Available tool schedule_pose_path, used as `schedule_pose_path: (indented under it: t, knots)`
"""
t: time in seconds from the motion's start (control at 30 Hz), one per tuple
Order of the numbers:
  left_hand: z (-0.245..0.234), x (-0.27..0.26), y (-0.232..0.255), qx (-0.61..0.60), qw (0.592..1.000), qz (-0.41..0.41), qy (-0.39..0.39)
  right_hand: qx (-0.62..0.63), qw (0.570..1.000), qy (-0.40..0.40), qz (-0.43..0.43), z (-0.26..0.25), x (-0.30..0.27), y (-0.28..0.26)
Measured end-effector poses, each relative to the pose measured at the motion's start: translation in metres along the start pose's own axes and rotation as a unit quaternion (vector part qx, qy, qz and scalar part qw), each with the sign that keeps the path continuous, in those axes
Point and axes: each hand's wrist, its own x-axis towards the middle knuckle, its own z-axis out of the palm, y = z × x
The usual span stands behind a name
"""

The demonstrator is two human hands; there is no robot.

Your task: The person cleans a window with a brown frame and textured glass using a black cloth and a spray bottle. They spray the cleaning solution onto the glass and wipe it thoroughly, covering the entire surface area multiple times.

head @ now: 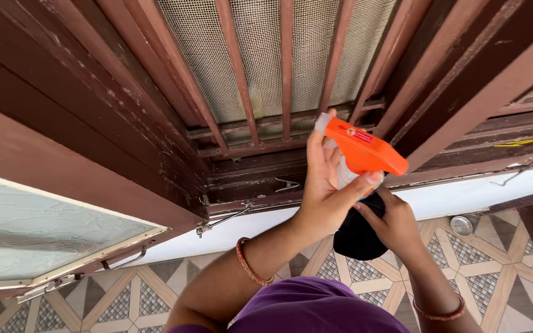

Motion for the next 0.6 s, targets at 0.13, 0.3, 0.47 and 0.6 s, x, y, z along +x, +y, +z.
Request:
schedule_pose_path:
  t: [0.13, 0.3, 0.47, 0.6]
  knots:
    - [0.001, 0.005, 0.001, 0.064, 0.997, 0.019, -0.045, -0.031, 0.999, 0.003, 0.004, 0.009, 0.014, 0.031]
    - [-0.021, 0.028, -0.014, 0.087, 0.996, 0.002, -0.033, 0.048, 0.998, -0.003, 0.029, 0.016, 0.035, 0.02]
    - [-0.066, 0.01, -0.015, 0.351, 0.93, -0.025, -0.106, -0.145, 0.989, 0.011, 0.001, 0.019, 0.042, 0.005]
    - [-0.093, 0.008, -0.016, 0.519, 0.834, 0.051, -0.18, -0.261, 0.962, 0.044, -0.069, 0.022, 0.041, 0.004]
